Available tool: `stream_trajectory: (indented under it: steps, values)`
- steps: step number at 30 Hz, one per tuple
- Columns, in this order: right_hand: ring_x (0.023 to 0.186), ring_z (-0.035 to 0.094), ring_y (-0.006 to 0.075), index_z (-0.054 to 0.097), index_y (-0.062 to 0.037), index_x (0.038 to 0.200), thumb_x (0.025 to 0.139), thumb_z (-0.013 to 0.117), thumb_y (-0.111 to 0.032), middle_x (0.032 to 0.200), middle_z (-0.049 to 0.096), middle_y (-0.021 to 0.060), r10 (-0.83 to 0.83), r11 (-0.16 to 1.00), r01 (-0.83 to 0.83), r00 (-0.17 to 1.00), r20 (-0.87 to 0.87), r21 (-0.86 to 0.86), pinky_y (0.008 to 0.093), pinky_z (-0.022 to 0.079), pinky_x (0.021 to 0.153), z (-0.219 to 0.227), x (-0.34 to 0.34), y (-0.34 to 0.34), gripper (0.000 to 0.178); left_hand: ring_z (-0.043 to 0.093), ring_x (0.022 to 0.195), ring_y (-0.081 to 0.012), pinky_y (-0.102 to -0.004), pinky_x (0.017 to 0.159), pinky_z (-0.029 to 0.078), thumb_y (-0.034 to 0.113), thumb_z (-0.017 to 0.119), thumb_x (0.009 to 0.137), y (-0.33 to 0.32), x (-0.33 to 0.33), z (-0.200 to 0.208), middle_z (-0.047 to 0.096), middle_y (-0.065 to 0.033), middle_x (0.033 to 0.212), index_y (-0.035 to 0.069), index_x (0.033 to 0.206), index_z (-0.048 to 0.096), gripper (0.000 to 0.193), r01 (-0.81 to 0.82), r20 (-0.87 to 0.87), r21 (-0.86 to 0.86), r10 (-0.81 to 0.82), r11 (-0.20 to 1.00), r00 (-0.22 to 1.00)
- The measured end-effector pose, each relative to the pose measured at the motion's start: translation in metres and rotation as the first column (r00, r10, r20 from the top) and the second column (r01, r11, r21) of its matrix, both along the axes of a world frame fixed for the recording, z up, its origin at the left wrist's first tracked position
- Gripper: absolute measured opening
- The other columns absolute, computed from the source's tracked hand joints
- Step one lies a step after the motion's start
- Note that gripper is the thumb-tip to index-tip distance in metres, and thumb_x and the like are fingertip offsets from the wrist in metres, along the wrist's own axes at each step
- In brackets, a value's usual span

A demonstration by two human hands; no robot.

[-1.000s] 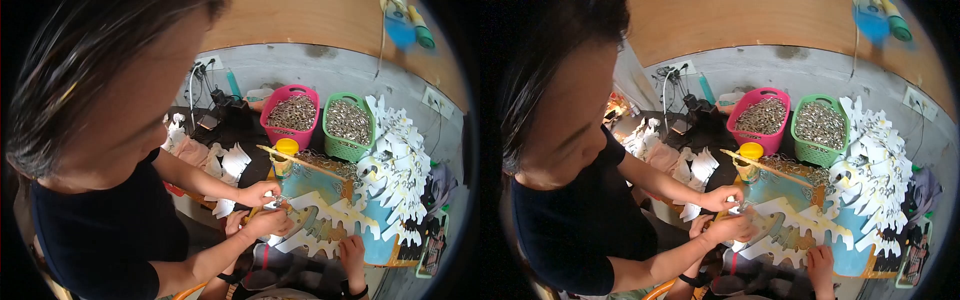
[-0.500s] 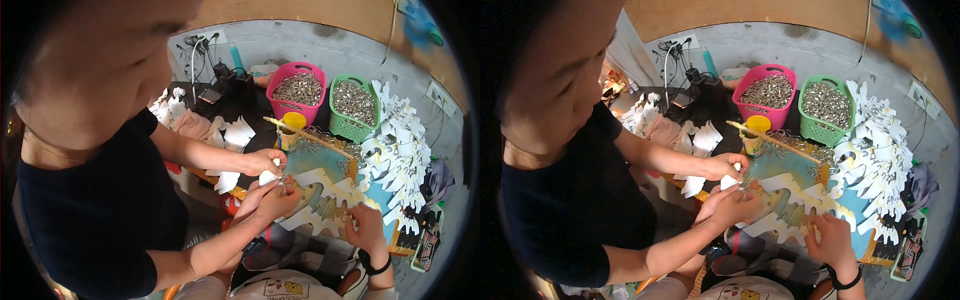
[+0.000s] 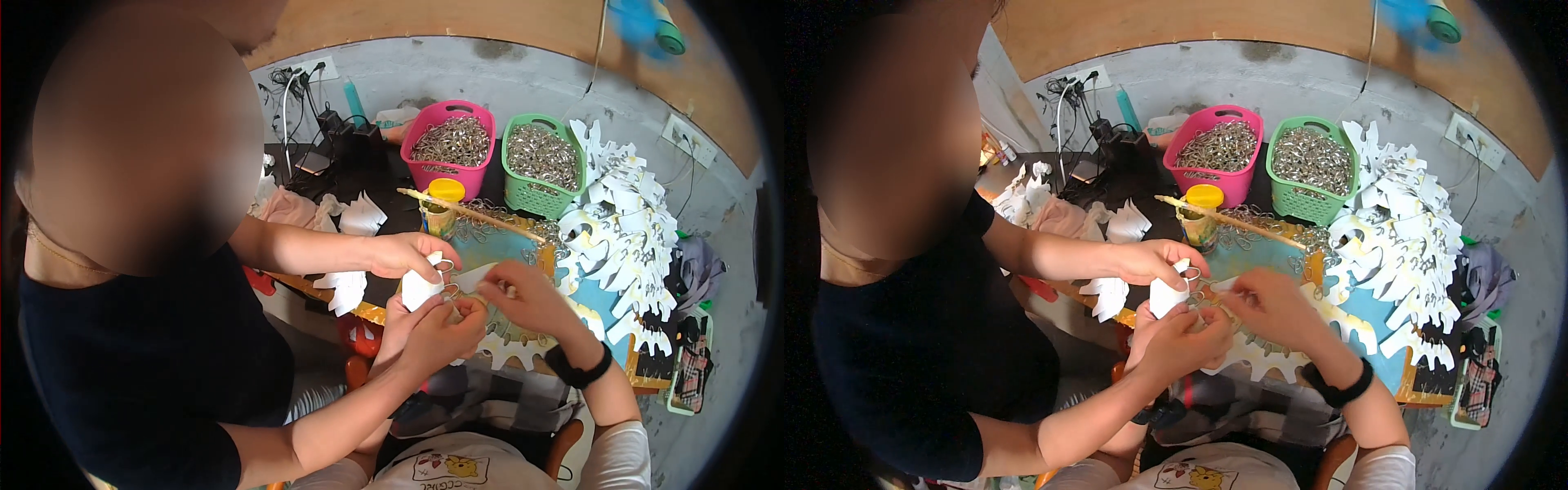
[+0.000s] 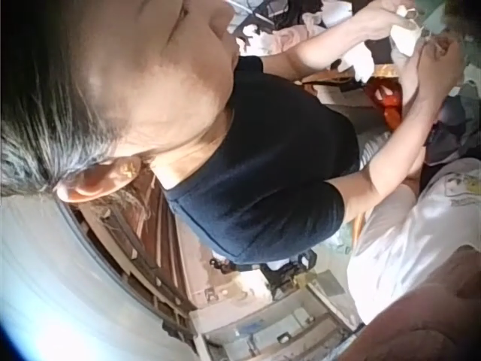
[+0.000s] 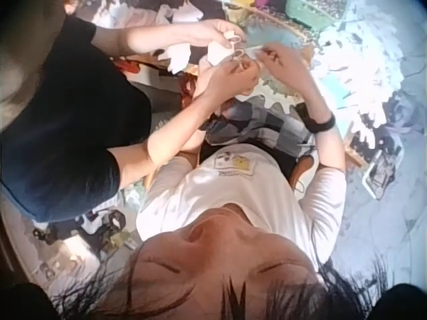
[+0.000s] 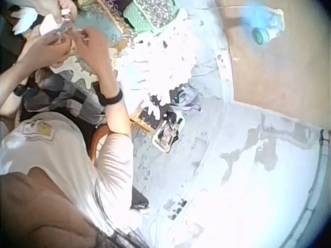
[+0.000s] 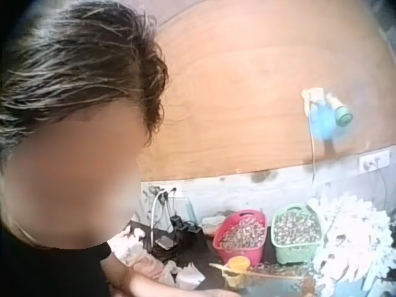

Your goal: Applying adhesive and assembling cut materials for shoe manufacturing.

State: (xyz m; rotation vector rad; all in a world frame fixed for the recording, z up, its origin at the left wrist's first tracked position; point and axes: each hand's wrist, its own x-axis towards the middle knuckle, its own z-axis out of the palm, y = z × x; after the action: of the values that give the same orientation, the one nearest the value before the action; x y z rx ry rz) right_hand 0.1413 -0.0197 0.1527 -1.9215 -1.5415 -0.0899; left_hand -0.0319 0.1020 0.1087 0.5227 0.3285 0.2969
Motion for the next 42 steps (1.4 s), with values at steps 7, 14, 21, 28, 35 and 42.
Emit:
stream_trajectory:
  steps: [7, 14, 21, 28, 35, 42]
  values:
    - [0.065, 0.061, 0.0065, 0.067, 0.0026, 0.087, 0.088, 0.066, -0.01, 0.071, 0.066, 0.0025, 0.192, 0.94, -0.341, 0.504, -0.842, 0.011, 0.0216, 0.048, 0.06, 0.002, -0.019, 0.024, 0.013, 0.063, 0.073, -0.0082, -0.0228, 0.062, 0.049, 0.006, 0.06, 0.091, 0.001, 0.001, -0.013, 0.068, -0.0038, 0.092, 0.002, 0.101, 0.066, 0.012, -0.123, -0.007, 0.236, 0.128, 0.964, 0.992]
    - [0.063, 0.062, 0.0144, 0.066, -0.0008, 0.089, 0.078, 0.073, -0.006, 0.074, 0.066, 0.0058, 0.14, 0.986, -0.167, 0.803, -0.58, 0.006, 0.0257, 0.049, 0.059, 0.04, -0.043, 0.012, 0.014, 0.061, 0.073, -0.0048, -0.0205, 0.061, 0.048, 0.003, 0.064, 0.088, 0.009, -0.011, -0.014, 0.068, -0.0011, 0.088, -0.001, 0.1, 0.066, 0.012, -0.171, 0.011, 0.433, 0.185, 0.885, 0.983]
    - [0.075, 0.063, 0.0242, 0.067, -0.0064, 0.091, 0.072, 0.075, -0.007, 0.088, 0.062, 0.0076, 0.36, 0.906, -0.352, 0.933, 0.009, 0.236, 0.0303, 0.049, 0.063, 0.034, -0.031, 0.013, 0.021, 0.062, 0.075, -0.005, -0.0208, 0.063, 0.049, 0.004, 0.061, 0.09, -0.007, -0.011, 0.011, 0.068, -0.0021, 0.088, 0.001, 0.101, 0.066, 0.012, -0.148, -0.003, 0.374, 0.161, 0.915, 0.987]
    - [0.069, 0.064, 0.0161, 0.066, -0.0036, 0.091, 0.079, 0.071, -0.004, 0.078, 0.066, 0.0063, 0.27, 0.963, -0.247, 0.844, -0.463, 0.112, 0.0293, 0.05, 0.062, 0.04, -0.049, 0.013, 0.012, 0.059, 0.096, -0.0086, -0.0254, 0.081, 0.046, 0.018, 0.045, 0.095, 0.006, -0.021, -0.028, 0.06, -0.0003, 0.11, 0.011, 0.121, 0.056, 0.029, 0.031, -0.114, 0.393, 0.016, 0.919, 0.993]
    - [0.069, 0.063, 0.0086, 0.066, 0.0034, 0.088, 0.083, 0.07, -0.006, 0.081, 0.069, 0.0071, -0.014, 0.998, -0.045, 0.561, -0.828, -0.047, 0.0244, 0.051, 0.062, 0.031, -0.037, 0.014, 0.011, 0.06, 0.096, -0.0107, -0.0268, 0.083, 0.047, 0.019, 0.046, 0.096, 0.01, -0.009, -0.052, 0.061, -0.0009, 0.111, 0.011, 0.122, 0.056, 0.029, 0.086, -0.121, 0.311, -0.05, 0.947, 0.991]
    - [0.069, 0.063, 0.0073, 0.067, 0.0046, 0.089, 0.084, 0.068, -0.006, 0.08, 0.069, 0.0045, 0.243, 0.942, -0.328, 0.538, -0.807, 0.065, 0.0221, 0.051, 0.062, 0.023, -0.028, 0.014, 0.011, 0.063, 0.082, -0.0075, -0.0238, 0.072, 0.052, -0.002, 0.067, 0.084, 0.002, -0.009, -0.012, 0.069, -0.0039, 0.095, -0.003, 0.108, 0.066, 0.024, -0.08, -0.119, 0.307, 0.122, 0.948, 0.985]
